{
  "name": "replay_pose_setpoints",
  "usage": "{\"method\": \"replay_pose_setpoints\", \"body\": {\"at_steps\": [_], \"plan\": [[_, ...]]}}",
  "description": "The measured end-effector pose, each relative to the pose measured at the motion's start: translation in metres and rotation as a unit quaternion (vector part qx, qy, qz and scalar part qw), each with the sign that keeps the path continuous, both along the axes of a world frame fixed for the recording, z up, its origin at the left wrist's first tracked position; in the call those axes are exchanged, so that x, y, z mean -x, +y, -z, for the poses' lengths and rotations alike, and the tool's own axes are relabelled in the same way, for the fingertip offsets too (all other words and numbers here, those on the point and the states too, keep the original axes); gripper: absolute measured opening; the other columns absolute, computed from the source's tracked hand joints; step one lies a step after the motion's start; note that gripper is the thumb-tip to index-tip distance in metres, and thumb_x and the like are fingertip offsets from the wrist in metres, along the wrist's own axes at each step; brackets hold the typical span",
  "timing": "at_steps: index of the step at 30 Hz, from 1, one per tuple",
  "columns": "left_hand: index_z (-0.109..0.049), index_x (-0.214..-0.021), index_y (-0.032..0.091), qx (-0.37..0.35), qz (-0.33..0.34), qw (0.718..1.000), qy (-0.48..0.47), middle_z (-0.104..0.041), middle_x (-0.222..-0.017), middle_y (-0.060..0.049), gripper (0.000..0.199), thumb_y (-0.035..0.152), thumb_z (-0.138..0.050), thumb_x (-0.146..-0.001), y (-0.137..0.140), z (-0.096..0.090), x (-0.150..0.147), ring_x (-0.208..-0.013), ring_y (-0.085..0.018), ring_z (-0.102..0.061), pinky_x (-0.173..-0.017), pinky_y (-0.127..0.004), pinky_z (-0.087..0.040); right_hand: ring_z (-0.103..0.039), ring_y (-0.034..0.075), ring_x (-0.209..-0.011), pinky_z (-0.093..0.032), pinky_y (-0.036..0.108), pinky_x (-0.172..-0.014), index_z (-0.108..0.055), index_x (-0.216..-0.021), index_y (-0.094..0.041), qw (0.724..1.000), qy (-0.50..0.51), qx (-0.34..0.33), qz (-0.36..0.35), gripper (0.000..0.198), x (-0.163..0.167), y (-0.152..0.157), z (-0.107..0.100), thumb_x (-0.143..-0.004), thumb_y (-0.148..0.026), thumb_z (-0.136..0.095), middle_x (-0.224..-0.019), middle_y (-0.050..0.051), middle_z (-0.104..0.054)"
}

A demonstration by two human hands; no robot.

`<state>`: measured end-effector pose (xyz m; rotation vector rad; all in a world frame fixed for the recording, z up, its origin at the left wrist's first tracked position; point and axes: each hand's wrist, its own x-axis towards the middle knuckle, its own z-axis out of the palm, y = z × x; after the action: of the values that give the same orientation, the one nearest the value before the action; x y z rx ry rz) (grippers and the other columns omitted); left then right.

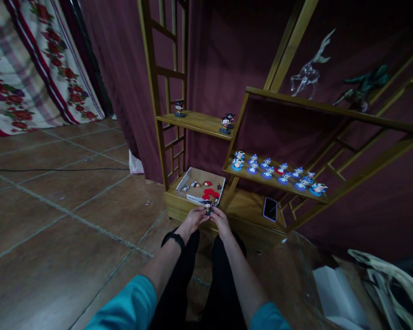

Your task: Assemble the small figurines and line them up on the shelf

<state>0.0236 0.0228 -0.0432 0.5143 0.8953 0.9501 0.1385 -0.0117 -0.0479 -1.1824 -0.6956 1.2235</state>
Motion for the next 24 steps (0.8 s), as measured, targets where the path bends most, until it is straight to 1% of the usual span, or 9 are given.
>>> {"method": "replay_pose_setpoints", "body": {"at_steps": [3, 7, 11, 15, 24], "plan": [[-0.056, -0.075, 0.01, 0.002, -0.002, 1.0, -0.008, -0.062, -0.066, -0.006, 0.008, 0.004, -0.059, -0.07, 0.0, -0.001, 0.003, -0.055, -0.01, -0.06, -0.06, -0.024, -0.053, -0.062, 0.02, -0.081, -0.049, 0.034, -0.07, -0.062, -0.096, -0.02, 1.0, -0.01, 0.002, -0.013, 0.045, 0.0, -0.001, 0.001, -0.052, -0.031, -0.068, -0.092, 0.005, -0.067], [-0.056, -0.08, 0.011, 0.001, 0.012, 1.0, -0.025, -0.064, -0.071, -0.005, 0.01, 0.005, -0.056, -0.073, 0.0, -0.005, 0.006, -0.055, -0.008, -0.06, -0.062, -0.023, -0.053, -0.061, 0.02, -0.084, -0.048, 0.033, -0.073, -0.061, -0.1, -0.021, 0.998, -0.014, -0.048, -0.025, 0.048, 0.0, -0.003, -0.006, -0.053, -0.03, -0.068, -0.091, 0.004, -0.067], [-0.057, -0.081, 0.013, 0.003, 0.036, 0.999, -0.029, -0.064, -0.072, -0.004, 0.007, 0.01, -0.056, -0.075, 0.0, -0.01, 0.007, -0.057, -0.008, -0.06, -0.062, -0.021, -0.052, -0.06, 0.02, -0.087, -0.046, 0.033, -0.078, -0.061, -0.1, -0.023, 0.995, -0.03, -0.089, -0.034, 0.046, -0.002, -0.004, -0.009, -0.054, -0.029, -0.067, -0.093, 0.003, -0.067], [-0.057, -0.083, 0.014, 0.0, 0.045, 0.998, -0.038, -0.064, -0.076, -0.004, 0.007, 0.012, -0.057, -0.075, 0.0, -0.012, 0.006, -0.06, -0.008, -0.061, -0.063, -0.02, -0.051, -0.06, 0.021, -0.089, -0.047, 0.035, -0.078, -0.061, -0.101, -0.023, 0.993, -0.038, -0.103, -0.038, 0.046, -0.002, -0.004, -0.01, -0.056, -0.03, -0.067, -0.095, 0.003, -0.067], [-0.055, -0.085, 0.013, 0.013, 0.063, 0.996, -0.063, -0.063, -0.076, -0.005, 0.012, 0.005, -0.051, -0.078, 0.002, -0.011, 0.009, -0.065, -0.01, -0.063, -0.064, -0.021, -0.051, -0.058, 0.019, -0.093, -0.043, 0.034, -0.085, -0.063, -0.098, -0.024, 0.991, -0.032, -0.128, -0.037, 0.042, -0.003, -0.012, -0.022, -0.056, -0.026, -0.067, -0.1, 0.003, -0.065]]}}
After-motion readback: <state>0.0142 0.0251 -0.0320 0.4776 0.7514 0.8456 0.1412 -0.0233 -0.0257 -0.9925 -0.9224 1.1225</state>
